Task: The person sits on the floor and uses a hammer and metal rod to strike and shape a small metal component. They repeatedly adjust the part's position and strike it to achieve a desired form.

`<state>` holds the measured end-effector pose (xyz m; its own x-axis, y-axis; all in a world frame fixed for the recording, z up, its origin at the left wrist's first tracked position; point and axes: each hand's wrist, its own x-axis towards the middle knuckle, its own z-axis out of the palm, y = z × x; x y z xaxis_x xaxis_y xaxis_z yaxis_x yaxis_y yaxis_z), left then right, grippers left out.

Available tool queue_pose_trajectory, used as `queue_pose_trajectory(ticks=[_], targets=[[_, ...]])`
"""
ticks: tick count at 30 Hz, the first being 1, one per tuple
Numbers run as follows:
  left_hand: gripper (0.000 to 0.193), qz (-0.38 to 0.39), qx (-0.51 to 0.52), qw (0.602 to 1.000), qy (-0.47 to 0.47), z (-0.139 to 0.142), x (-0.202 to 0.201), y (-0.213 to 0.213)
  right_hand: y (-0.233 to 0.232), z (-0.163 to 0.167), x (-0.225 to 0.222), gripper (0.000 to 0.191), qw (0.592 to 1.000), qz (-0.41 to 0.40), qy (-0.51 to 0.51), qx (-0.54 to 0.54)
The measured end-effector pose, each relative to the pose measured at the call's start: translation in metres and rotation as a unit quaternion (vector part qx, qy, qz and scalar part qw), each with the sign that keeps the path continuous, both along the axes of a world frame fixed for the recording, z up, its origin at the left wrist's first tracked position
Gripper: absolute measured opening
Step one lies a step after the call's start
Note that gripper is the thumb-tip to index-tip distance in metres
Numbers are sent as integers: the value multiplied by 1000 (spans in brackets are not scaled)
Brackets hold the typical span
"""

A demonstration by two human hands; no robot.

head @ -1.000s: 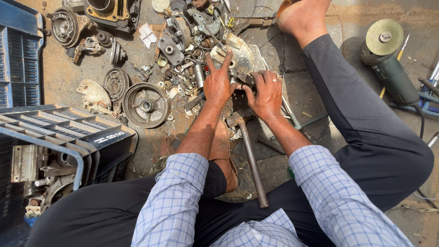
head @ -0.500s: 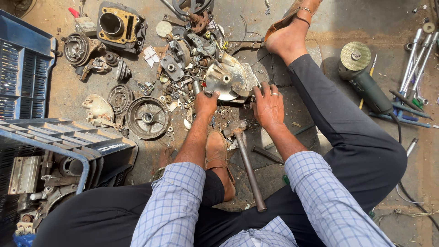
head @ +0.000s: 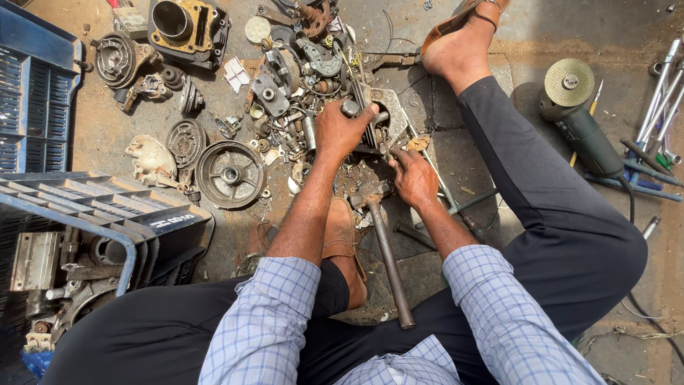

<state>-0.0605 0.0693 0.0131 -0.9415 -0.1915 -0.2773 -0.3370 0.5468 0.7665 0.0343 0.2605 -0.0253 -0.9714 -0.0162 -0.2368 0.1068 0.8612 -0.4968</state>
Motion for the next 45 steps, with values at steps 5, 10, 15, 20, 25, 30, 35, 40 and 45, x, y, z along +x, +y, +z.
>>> queue_pose_trajectory(ticks=[5, 10, 15, 20, 25, 30, 35, 40, 45], targets=[[71, -66, 13, 998, -18, 3, 8, 8, 15, -6, 6, 31, 1000, -25, 16, 8], [66, -50, 26, 997, -56, 1, 8, 20, 20, -6, 7, 35, 998, -51, 44, -12], [62, -28, -1, 999, 25, 4, 13, 24, 9, -5, 7, 44, 991, -58, 94, -76], [63, -42, -15, 999, -4, 7, 16, 23, 4, -6, -7, 42, 997, -38, 56, -48], [67, -39, -21, 999, 19, -2, 14, 17, 8, -6, -11, 23, 996, -22, 88, -14], [75, -49, -30, 998, 25, -11, 12, 15, 4, -6, -12, 22, 990, -8, 140, -1], [76, -46, -26, 999, -8, -13, 11, 14, 3, -5, -21, 24, 988, 9, 152, -21], [72, -58, -11, 998, -22, -12, 8, 13, 8, -1, -21, 22, 987, 10, 157, -33], [77, -42, -9, 999, -14, -9, 8, 14, 10, -5, -22, 22, 980, 30, 198, -12]])
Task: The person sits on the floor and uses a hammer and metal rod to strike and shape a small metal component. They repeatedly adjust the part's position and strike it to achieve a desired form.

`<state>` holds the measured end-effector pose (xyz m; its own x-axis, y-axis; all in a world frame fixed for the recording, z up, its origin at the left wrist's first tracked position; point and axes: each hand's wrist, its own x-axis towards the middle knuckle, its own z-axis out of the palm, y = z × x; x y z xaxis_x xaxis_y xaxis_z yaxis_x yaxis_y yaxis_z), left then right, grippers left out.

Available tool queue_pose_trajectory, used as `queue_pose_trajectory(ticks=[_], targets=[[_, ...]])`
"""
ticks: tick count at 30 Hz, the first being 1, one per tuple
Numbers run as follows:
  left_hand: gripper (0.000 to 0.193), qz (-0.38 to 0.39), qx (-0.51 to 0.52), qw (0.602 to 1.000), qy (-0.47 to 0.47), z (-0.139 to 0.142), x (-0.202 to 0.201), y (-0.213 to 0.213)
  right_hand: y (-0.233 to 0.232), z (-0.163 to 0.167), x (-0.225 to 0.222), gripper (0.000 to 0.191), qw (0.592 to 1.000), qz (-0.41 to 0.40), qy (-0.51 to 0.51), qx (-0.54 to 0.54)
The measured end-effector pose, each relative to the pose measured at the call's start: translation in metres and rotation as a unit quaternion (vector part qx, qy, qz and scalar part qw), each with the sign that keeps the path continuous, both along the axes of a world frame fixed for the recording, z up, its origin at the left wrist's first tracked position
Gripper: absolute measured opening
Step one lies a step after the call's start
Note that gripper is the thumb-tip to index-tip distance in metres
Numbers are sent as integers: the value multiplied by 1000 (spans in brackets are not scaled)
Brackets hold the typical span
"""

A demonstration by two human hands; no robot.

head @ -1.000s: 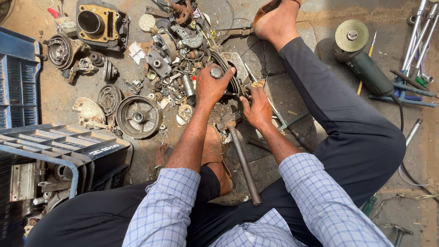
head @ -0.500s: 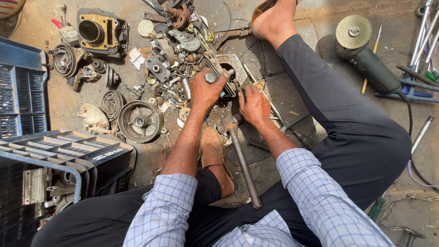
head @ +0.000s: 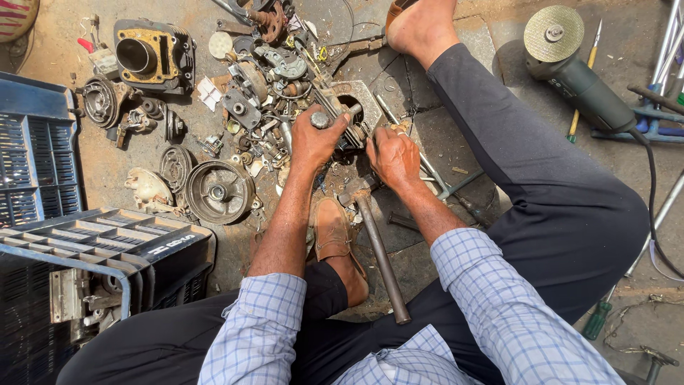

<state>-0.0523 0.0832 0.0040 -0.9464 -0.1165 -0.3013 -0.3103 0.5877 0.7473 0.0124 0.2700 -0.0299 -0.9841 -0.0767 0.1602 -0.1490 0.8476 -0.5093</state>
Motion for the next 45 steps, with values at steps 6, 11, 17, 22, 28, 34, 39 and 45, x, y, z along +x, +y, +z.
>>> queue_pose_trajectory(ticks=[6, 11, 17, 22, 28, 34, 39, 45], targets=[[82, -3, 8, 1000, -19, 0, -1, 1, 1, -8, -3, 27, 984, -46, -139, -106], [85, -7, 17, 1000, -22, -4, -1, 1, 1, -12, -10, 42, 924, -115, -249, -265], [84, -10, 10, 1000, -19, -4, 1, -1, 4, -26, -13, 46, 894, -89, -271, -345], [71, -5, 31, 998, -55, 1, 3, 0, 4, -33, -5, 50, 889, -78, -249, -375], [59, -12, 43, 999, -7, 10, 5, -3, 3, -24, -8, 52, 891, -94, -292, -334], [62, -12, 54, 998, -39, 11, 7, -5, 2, -17, -24, 41, 925, -45, -239, -292], [81, 5, 46, 999, -14, 5, 7, -4, 4, -14, -33, 38, 900, -15, -255, -355], [81, -9, 43, 999, -25, 0, 6, -6, 13, -2, -51, 29, 917, 58, -288, -268]])
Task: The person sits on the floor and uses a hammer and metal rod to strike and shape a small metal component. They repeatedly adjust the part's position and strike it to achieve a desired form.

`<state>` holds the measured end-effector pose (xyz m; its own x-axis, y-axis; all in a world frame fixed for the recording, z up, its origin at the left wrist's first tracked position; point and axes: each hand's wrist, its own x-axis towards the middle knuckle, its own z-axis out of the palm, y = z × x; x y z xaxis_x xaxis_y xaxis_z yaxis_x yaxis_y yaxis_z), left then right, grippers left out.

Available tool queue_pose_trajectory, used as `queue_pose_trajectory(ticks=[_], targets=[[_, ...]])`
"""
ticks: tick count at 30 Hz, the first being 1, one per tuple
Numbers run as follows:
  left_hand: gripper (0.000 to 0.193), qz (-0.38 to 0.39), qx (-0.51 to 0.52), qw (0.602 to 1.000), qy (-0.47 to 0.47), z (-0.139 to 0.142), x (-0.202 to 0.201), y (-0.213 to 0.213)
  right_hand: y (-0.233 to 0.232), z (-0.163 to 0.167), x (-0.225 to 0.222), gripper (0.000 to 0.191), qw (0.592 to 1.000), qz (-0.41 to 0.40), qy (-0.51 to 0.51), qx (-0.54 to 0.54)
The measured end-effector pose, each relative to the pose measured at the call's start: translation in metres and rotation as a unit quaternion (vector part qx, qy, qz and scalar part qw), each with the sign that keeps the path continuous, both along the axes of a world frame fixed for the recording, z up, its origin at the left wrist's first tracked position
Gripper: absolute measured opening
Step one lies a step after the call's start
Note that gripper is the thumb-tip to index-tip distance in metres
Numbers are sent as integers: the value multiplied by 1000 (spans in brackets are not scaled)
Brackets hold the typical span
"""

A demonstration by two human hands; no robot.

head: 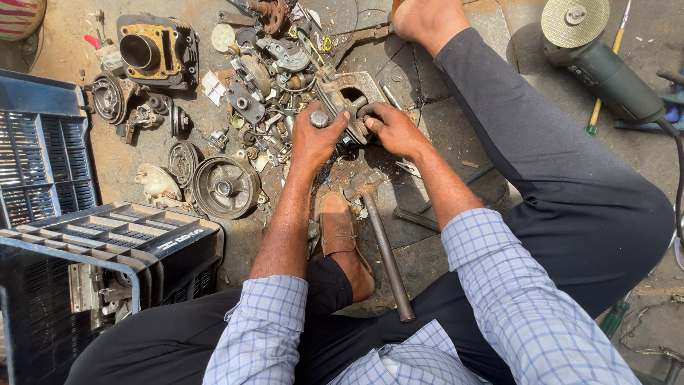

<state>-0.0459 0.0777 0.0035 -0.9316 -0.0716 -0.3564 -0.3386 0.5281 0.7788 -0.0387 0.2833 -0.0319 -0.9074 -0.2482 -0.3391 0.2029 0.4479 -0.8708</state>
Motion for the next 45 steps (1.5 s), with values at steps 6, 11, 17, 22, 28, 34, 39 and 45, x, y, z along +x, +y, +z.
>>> queue_pose_trajectory(ticks=[6, 11, 17, 22, 28, 34, 39, 45], targets=[[79, -1, -6, 1000, 4, -5, 1, -4, 4, 10, -7, 24, 997, 51, 56, 11], [80, -1, -5, 1000, 13, -7, 2, -3, 5, 10, 1, 21, 993, 50, 105, 9], [78, 7, -4, 1000, 18, -4, 2, -2, 2, 7, 3, 18, 991, 31, 130, 16], [75, 3, -1, 999, -48, -4, 1, -1, -3, 3, 6, 20, 992, -3, 123, 28], [78, 2, -13, 999, 37, -7, 1, 1, -9, -4, 8, 22, 990, -39, 131, 46], [74, -8, -8, 999, 50, 0, 1, 3, -9, -5, 8, 23, 989, -48, 132, 49], [68, -5, 5, 1000, -7, 4, -1, 3, -9, -6, 22, 24, 982, -99, 157, 32], [69, -3, -15, 1000, 19, -3, 2, -3, -19, -20, 51, 35, 980, -144, 112, 79]])
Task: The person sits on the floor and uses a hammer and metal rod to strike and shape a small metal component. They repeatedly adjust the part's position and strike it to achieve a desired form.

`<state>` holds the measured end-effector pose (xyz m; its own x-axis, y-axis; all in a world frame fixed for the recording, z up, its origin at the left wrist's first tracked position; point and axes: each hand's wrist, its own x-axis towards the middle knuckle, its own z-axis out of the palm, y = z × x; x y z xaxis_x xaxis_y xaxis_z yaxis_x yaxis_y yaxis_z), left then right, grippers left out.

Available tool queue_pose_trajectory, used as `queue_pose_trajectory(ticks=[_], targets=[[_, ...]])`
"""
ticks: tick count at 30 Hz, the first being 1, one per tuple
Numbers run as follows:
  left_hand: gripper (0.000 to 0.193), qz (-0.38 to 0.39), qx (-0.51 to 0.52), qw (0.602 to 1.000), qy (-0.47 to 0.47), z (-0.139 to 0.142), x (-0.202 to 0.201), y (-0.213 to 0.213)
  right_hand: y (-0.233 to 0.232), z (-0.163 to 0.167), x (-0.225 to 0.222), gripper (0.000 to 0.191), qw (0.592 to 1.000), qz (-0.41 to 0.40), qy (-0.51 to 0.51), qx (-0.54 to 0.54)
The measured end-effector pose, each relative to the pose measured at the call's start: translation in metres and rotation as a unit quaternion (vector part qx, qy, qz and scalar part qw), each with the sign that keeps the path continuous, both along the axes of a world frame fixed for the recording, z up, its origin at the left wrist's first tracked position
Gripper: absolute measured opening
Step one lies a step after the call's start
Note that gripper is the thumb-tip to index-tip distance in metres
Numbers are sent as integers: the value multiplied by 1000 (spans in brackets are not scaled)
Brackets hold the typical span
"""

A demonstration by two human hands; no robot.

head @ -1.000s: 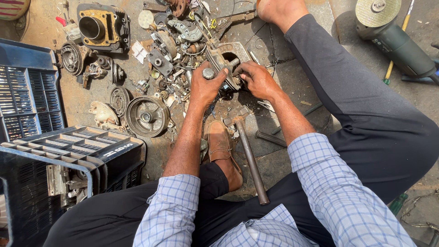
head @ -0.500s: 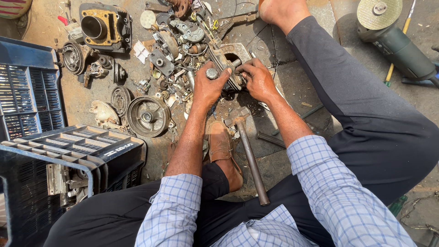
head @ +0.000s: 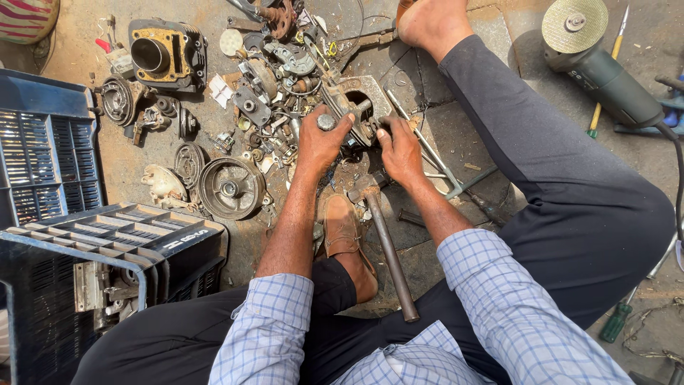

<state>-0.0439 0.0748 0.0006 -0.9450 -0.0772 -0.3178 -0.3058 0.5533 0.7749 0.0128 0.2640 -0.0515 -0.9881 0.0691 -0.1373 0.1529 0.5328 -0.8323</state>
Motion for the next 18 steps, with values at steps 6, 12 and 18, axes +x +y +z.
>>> queue_pose_trajectory(ticks=[6, 12, 18], targets=[[71, 77, 9, 997, -20, 6, 4, 2, 0, -3, 4, 41, 994, 56, 33, 92], [67, 154, 12, 988, 2, 22, 12, -7, -12, 14, 3, 40, 992, 104, 56, 46], [73, 174, -67, 982, -19, 19, 18, -28, -26, 25, -1, 34, 980, 136, 109, 92]])
